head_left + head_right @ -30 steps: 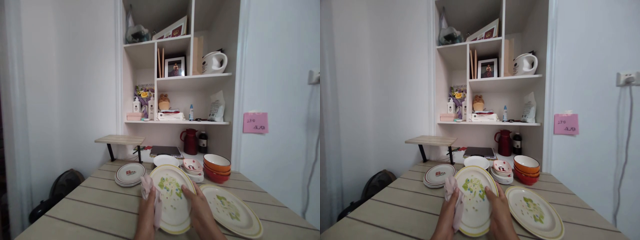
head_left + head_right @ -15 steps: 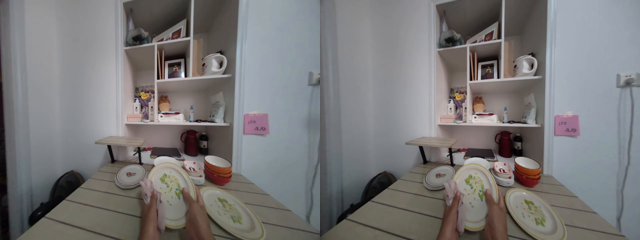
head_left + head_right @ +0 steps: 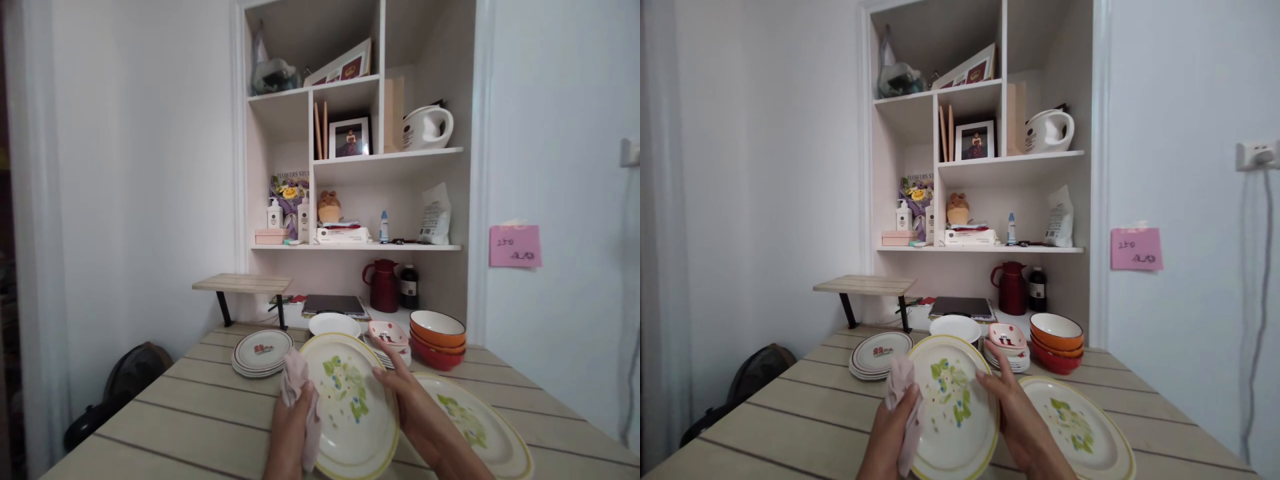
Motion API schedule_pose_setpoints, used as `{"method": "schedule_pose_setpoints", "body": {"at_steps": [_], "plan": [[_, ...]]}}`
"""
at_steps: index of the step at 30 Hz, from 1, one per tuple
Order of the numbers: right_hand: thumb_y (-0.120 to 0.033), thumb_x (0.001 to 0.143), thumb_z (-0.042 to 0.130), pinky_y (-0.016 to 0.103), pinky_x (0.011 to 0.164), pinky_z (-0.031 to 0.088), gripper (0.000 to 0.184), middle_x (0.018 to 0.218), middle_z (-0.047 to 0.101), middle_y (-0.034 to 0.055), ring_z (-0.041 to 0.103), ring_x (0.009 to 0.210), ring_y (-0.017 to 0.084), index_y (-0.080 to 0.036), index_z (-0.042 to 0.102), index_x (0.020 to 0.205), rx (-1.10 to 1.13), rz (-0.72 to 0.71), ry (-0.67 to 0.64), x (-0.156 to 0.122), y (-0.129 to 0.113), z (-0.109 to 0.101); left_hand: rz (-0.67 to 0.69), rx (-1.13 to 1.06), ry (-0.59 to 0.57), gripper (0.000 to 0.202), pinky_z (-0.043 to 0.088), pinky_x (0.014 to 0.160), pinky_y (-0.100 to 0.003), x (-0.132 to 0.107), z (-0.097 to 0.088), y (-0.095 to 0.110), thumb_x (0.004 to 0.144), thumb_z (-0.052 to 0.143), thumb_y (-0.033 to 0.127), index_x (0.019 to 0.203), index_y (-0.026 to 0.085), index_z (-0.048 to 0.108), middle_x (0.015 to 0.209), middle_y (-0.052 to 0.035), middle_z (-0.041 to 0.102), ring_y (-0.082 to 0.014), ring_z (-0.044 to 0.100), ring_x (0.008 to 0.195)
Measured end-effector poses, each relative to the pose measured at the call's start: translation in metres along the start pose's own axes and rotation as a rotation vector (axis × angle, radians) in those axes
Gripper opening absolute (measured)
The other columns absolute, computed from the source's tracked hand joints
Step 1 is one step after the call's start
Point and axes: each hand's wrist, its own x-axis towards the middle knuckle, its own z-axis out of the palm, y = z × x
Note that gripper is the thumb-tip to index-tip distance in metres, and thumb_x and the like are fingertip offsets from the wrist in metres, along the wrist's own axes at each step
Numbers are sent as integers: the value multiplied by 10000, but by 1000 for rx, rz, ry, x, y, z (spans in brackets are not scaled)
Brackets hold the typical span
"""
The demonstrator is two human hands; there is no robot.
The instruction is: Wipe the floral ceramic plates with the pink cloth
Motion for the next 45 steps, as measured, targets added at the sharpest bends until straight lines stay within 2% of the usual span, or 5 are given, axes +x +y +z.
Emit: {"method": "schedule_pose_setpoints", "body": {"at_steps": [5,14,26,36,45], "plan": [[-253,695,750,398,783,541,759,1012,739,78,704,867,266,-285,420,1378,-1,53,-130,-8,-6,-1,45,91,-63,624,449,991,-412,2,-4,-3,572,834,345,1132,138,654,1092,-158,720,-321,613,1124],[-238,626,784,429,669,562,370,770,754,124,711,661,292,-155,624,950,9,130,-54,0,9,0,96,135,-46,563,429,1013,-390,5,-1,-1,579,829,371,1073,150,675,1168,-160,686,-318,579,1174],[-223,650,772,416,693,559,768,806,761,103,721,752,294,-182,440,1341,162,-34,77,16,37,3,-20,201,74,593,540,832,-389,12,-2,-14,649,747,509,1102,136,663,989,-159,744,-314,689,963],[-326,612,807,445,748,568,871,881,766,64,721,790,295,-239,413,1384,285,-226,269,21,47,10,215,55,148,538,546,829,-369,21,40,2,689,740,443,1125,148,631,1095,-146,710,-283,681,980],[-279,689,726,468,745,559,614,832,766,128,720,777,322,-114,548,1253,315,20,196,30,27,-12,20,-125,-47,591,527,890,-379,25,54,-9,658,795,309,1201,204,588,1134,-123,709,-266,682,998]]}}
